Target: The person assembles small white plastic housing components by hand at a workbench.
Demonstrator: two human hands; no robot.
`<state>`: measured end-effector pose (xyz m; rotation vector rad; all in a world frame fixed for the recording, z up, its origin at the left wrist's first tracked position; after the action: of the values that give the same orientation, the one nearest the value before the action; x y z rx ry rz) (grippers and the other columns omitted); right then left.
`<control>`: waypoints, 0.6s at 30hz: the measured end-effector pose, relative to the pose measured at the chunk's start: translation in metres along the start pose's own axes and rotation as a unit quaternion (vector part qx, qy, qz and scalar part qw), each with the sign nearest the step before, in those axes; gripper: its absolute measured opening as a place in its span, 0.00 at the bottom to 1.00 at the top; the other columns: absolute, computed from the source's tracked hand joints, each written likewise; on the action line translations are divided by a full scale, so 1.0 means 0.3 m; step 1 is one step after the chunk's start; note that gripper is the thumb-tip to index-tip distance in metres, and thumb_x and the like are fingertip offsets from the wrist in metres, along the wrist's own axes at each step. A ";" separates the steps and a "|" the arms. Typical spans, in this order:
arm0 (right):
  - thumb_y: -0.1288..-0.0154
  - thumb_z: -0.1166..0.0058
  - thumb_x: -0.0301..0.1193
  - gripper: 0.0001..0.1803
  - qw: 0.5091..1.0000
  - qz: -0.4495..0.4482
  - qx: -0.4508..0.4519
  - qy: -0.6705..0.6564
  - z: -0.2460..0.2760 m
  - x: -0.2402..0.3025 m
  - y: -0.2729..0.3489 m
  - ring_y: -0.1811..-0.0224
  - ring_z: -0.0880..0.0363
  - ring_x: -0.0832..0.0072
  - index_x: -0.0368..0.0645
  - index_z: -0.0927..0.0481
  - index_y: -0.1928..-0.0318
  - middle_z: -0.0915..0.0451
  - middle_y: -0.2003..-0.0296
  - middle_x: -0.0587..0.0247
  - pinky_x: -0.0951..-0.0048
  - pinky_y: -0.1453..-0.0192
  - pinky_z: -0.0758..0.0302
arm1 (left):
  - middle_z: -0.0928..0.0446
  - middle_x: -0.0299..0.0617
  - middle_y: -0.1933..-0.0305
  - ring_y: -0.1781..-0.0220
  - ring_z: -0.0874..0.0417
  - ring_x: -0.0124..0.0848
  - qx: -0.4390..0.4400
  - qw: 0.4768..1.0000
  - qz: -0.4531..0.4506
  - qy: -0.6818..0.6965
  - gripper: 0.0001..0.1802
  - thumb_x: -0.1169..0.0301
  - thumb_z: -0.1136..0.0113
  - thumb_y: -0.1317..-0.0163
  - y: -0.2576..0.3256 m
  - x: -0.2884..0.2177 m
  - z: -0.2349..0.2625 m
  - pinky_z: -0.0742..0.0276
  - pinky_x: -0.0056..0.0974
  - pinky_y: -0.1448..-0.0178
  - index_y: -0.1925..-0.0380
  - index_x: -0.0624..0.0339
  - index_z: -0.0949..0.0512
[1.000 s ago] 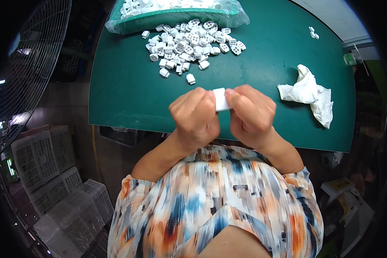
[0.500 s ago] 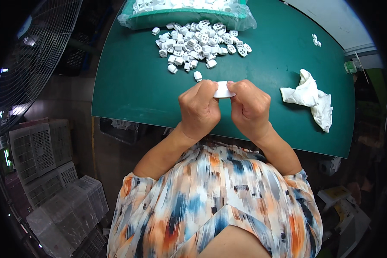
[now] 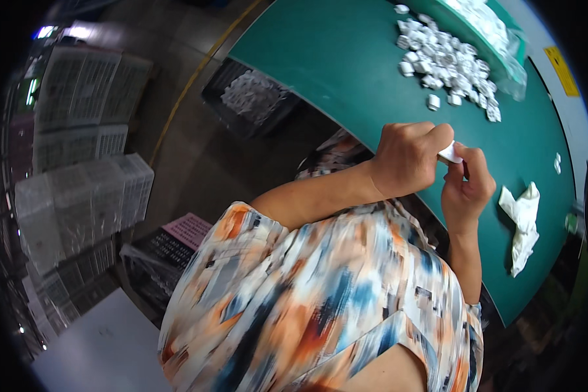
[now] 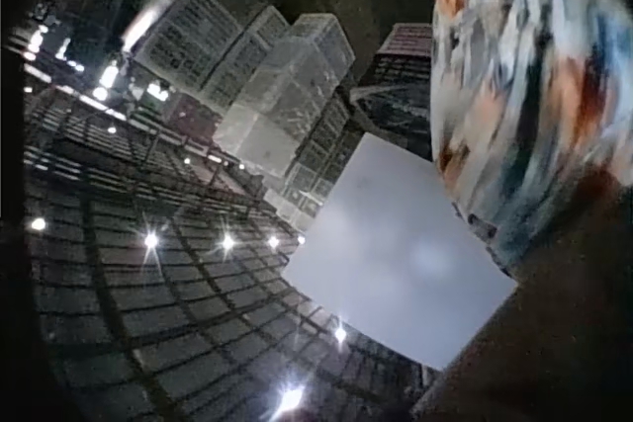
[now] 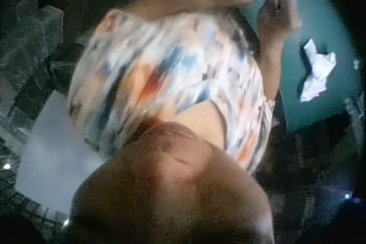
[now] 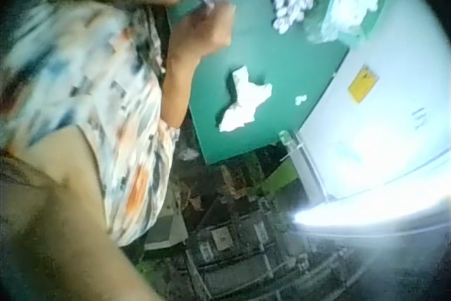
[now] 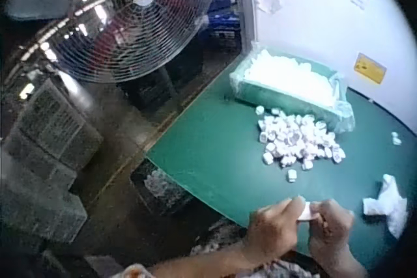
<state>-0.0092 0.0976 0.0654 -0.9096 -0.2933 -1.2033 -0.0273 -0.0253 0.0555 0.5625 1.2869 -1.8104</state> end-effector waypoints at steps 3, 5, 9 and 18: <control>0.45 0.50 0.12 0.11 0.993 -0.033 0.057 -0.101 -0.082 0.031 -0.013 0.81 0.25 0.72 0.36 0.24 0.63 0.24 0.78 0.59 0.76 0.75 0.29 | 0.29 0.50 0.79 0.75 0.24 0.52 -0.028 0.998 0.034 0.052 0.10 0.87 0.49 0.54 0.032 0.051 0.098 0.31 0.44 0.75 0.74 0.61 0.32; 0.45 0.48 0.12 0.13 0.982 -0.064 0.123 -0.128 -0.138 0.060 -0.025 0.78 0.23 0.73 0.36 0.24 0.59 0.21 0.73 0.59 0.77 0.70 0.26 | 0.26 0.48 0.75 0.74 0.20 0.45 -0.033 0.997 0.057 0.038 0.11 0.87 0.47 0.51 0.096 0.113 0.195 0.27 0.39 0.71 0.69 0.61 0.28; 0.46 0.43 0.14 0.14 0.975 0.001 0.184 -0.123 -0.172 0.110 -0.034 0.72 0.20 0.73 0.36 0.24 0.58 0.20 0.68 0.58 0.77 0.66 0.25 | 0.24 0.38 0.71 0.76 0.25 0.20 -0.088 0.948 0.304 0.022 0.09 0.86 0.54 0.41 0.305 0.429 0.459 0.27 0.27 0.72 0.62 0.62 0.30; 0.48 0.43 0.15 0.09 0.981 -0.011 0.175 -0.077 -0.174 0.057 -0.041 0.75 0.23 0.61 0.37 0.23 0.65 0.23 0.72 0.53 0.68 0.70 0.27 | 0.26 0.57 0.46 0.45 0.24 0.55 -0.102 0.808 0.397 -0.424 0.26 0.71 0.45 0.43 0.488 1.211 0.937 0.28 0.50 0.43 0.42 0.57 0.35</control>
<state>-0.0271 0.0468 0.0489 -0.6917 -0.6210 -1.0606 -0.0822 -0.4366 -0.1898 0.0761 0.4676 -0.9674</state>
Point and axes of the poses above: each hand's wrist, its own y-axis away from the middle knuckle, its own z-axis out of the back of the hand, x = y × z, the point moved 8 cm from there along -y, towards the middle knuckle
